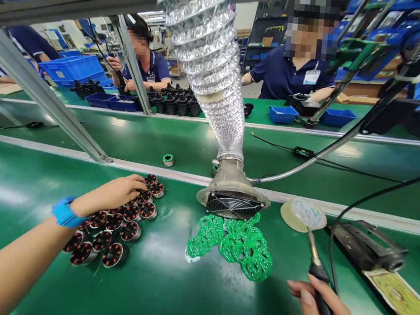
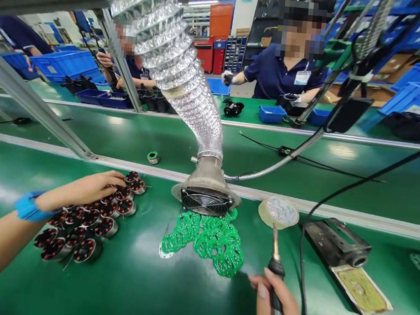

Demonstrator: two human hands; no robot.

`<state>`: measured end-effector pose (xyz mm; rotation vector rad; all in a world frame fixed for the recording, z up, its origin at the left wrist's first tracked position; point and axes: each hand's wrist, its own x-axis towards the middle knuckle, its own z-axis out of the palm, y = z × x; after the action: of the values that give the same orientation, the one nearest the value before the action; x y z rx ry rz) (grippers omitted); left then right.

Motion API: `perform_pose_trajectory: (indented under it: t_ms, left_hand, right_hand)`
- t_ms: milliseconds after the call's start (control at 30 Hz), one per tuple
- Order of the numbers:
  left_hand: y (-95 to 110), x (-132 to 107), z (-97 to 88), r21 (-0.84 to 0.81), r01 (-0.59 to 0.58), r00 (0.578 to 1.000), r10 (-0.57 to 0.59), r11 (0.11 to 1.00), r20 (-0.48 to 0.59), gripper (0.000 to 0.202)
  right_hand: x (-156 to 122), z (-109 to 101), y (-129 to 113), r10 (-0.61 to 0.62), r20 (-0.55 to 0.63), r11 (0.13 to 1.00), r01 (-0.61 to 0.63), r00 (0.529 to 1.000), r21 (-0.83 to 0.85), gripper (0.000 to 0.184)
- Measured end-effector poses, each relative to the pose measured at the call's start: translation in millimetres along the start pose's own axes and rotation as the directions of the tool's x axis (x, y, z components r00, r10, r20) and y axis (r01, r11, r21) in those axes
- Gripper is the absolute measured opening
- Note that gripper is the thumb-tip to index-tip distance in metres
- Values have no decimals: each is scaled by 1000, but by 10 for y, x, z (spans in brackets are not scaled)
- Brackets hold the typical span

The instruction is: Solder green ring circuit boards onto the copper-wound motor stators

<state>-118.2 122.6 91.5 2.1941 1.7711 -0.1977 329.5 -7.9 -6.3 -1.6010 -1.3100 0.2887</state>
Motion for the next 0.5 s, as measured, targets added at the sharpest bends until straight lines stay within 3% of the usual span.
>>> perform_pose_trajectory:
  t_ms: [67,133,200,333,433,500]
  left_hand:
    - [120,-259,105,-6,5,999,-5,1000,-48,36]
    - [293,-449,279,47,20,985,-12,999,-173,31]
    - [510,-548,495,178,115,949,-56,977,-309,27]
    - [968,-521,854,278,344,870,-193,897,-453,30]
    - [1240,-469,1008,231,378,842,-230,897,-487,28]
    - [1371,-494,1097,205,319,850,-184,925,-494,27]
  right_hand:
    - [-56,0,-98,-28,-11,997,29,1000,77,35]
    - [-96,-20,-164,-114,30,981,107,993,161,29]
    - [-116,-56,-225,-180,111,965,154,977,210,27]
    - [-135,-119,-373,-176,239,962,116,955,247,19]
    - [-150,-128,-413,-140,317,966,60,938,250,18]
    - [-154,-120,-370,-157,385,975,81,910,205,21]
